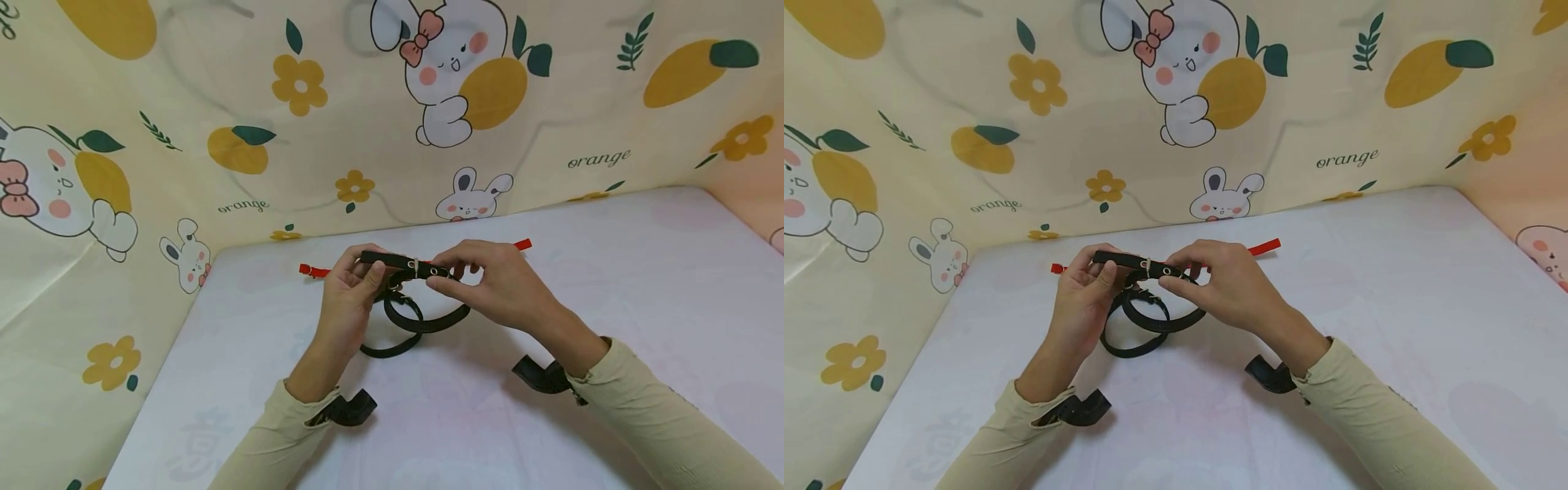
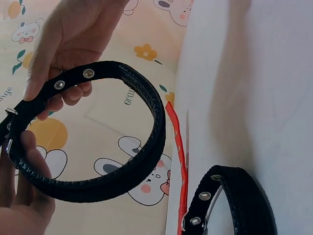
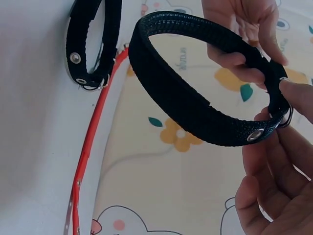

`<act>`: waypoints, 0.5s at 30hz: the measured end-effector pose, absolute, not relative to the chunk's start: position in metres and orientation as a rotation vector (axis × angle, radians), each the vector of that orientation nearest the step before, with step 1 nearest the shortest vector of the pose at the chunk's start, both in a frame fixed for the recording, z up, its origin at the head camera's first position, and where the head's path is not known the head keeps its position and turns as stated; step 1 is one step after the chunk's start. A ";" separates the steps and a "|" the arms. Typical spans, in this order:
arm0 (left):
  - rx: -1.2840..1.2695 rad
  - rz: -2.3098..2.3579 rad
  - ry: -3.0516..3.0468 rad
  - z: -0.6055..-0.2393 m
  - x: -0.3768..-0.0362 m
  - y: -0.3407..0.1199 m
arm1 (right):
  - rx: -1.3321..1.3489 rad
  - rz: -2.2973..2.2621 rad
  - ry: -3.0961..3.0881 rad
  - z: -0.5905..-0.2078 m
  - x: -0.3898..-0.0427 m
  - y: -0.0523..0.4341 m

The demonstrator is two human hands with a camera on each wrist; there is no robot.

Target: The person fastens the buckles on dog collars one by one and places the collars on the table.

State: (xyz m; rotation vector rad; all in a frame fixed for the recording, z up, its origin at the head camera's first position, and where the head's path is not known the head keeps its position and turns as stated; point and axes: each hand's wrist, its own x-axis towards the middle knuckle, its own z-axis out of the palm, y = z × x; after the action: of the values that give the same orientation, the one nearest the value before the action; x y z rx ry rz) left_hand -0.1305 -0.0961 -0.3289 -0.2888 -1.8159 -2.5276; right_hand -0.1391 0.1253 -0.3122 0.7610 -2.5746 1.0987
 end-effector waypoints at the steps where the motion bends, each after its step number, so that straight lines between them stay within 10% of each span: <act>1: -0.288 -2.532 -1.807 -0.329 -0.130 -0.096 | 0.760 1.098 -2.577 -0.312 -0.139 0.125; 15: -0.370 -2.394 -1.955 -0.338 -0.127 -0.091 | 0.823 1.121 -2.561 -0.315 -0.136 0.121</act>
State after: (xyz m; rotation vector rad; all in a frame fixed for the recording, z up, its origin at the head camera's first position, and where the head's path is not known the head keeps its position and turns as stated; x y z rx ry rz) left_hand -0.1273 -0.0906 -0.3380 -0.3702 -1.9553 -2.3939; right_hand -0.1360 0.1209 -0.3146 0.8231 -2.5605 1.1206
